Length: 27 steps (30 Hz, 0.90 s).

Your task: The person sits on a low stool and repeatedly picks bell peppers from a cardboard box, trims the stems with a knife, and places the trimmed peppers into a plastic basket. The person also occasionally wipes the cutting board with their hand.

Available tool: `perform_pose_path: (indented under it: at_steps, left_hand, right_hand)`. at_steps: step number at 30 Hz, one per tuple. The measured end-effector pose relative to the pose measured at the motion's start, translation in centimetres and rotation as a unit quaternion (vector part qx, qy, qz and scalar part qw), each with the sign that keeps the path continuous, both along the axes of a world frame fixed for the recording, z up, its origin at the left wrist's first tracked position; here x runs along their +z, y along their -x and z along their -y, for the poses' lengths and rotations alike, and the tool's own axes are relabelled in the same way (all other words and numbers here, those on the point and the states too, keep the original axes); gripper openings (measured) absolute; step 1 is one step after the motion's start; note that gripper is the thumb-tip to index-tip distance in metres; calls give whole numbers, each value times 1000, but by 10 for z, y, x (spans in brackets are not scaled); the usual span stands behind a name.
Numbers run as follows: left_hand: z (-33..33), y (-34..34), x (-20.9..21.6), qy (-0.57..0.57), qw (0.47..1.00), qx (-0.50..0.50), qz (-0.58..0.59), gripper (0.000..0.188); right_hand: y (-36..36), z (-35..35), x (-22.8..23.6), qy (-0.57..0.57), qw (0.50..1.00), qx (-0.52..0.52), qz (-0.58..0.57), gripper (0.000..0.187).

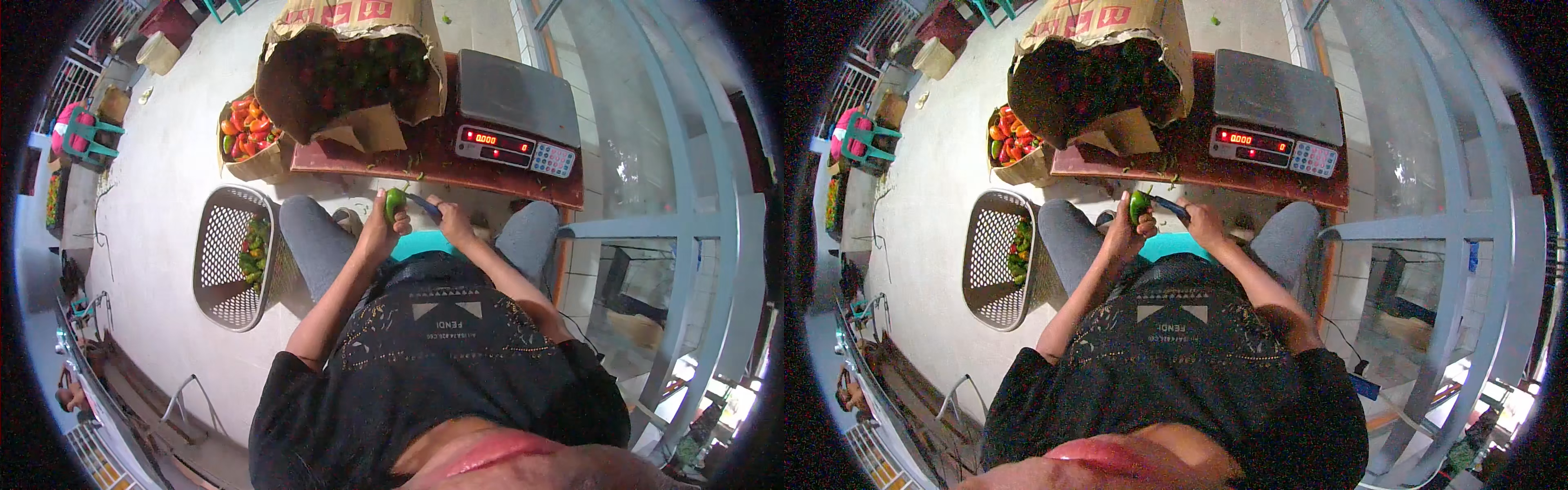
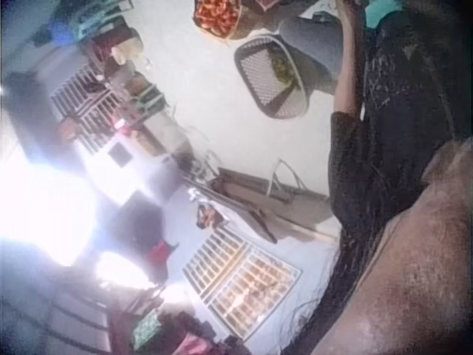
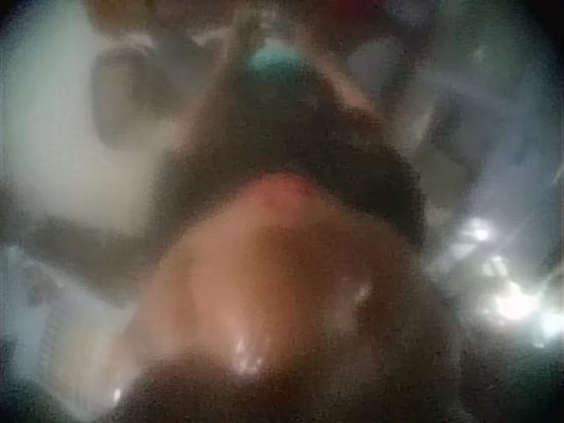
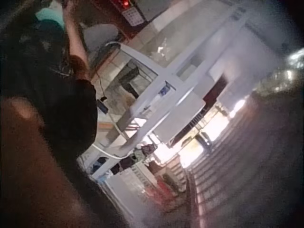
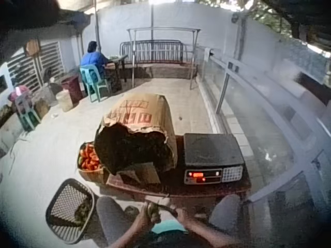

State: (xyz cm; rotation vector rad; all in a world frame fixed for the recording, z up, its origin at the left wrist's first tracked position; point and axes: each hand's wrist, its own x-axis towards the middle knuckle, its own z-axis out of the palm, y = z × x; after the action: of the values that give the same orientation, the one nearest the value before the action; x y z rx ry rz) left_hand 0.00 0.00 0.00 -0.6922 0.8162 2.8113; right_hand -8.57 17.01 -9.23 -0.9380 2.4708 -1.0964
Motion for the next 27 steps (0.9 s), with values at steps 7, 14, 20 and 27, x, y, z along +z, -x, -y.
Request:
perform_pose_path:
  at_steps: [7,14,20,27]
  left_hand:
    - [11,-12,85,54,993,-64,-79,63]
    - [174,-36,34,425,883,199,3,44]
    - [309,-166,-67,689,575,201,393,64]
    - [225,-37,-15,768,612,164,91,35]
  right_hand:
    - [26,-70,-21,31,975,-194,102,33]
    - [50,-71,57,26,996,-84,11,26]
    - [30,-125,69,-74,989,-128,-24,20]
    - [5,-173,69,-173,949,-218,-146,20]
